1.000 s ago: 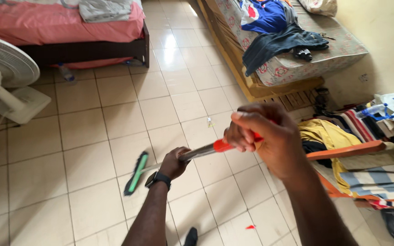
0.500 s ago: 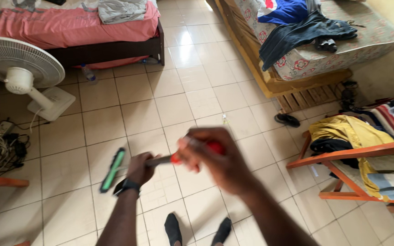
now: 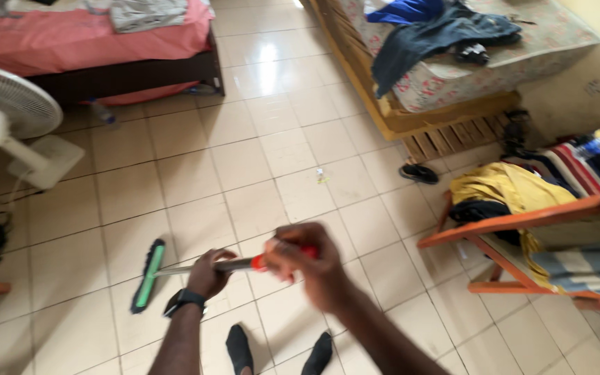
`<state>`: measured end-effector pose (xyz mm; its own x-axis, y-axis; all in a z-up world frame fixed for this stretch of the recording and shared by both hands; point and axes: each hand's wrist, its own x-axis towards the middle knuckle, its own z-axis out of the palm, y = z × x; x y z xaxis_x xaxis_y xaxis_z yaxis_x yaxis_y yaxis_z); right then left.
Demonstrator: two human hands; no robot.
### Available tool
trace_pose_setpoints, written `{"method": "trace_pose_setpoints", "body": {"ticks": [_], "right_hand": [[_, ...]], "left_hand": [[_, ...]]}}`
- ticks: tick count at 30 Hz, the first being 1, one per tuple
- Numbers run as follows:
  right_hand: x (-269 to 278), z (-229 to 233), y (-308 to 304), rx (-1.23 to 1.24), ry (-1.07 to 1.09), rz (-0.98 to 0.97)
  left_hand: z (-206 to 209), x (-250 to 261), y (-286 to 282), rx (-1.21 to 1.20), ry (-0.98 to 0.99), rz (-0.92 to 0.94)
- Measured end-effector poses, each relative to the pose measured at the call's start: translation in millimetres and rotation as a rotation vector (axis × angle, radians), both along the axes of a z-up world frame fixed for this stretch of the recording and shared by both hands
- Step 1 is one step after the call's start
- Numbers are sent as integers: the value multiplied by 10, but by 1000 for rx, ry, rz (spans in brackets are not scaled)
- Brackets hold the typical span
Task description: The person sweeps debris from the floor using a squeegee broom.
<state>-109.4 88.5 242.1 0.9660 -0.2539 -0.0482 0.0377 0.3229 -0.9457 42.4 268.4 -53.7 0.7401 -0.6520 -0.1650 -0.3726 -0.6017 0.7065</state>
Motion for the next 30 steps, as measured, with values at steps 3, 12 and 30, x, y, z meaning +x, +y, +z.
{"method": "trace_pose_setpoints", "body": {"ticks": [3, 12, 30], "right_hand": [[-431, 388, -704, -100, 10, -53], [-1264, 1029, -1761, -369, 40, -147], [-355, -690, -388, -237, -80, 232]], "left_hand": [[21, -376, -875, -107, 59, -98], [755, -1341, -2656, 27, 198, -114], [489, -674, -425, 199, -92, 434]]}}
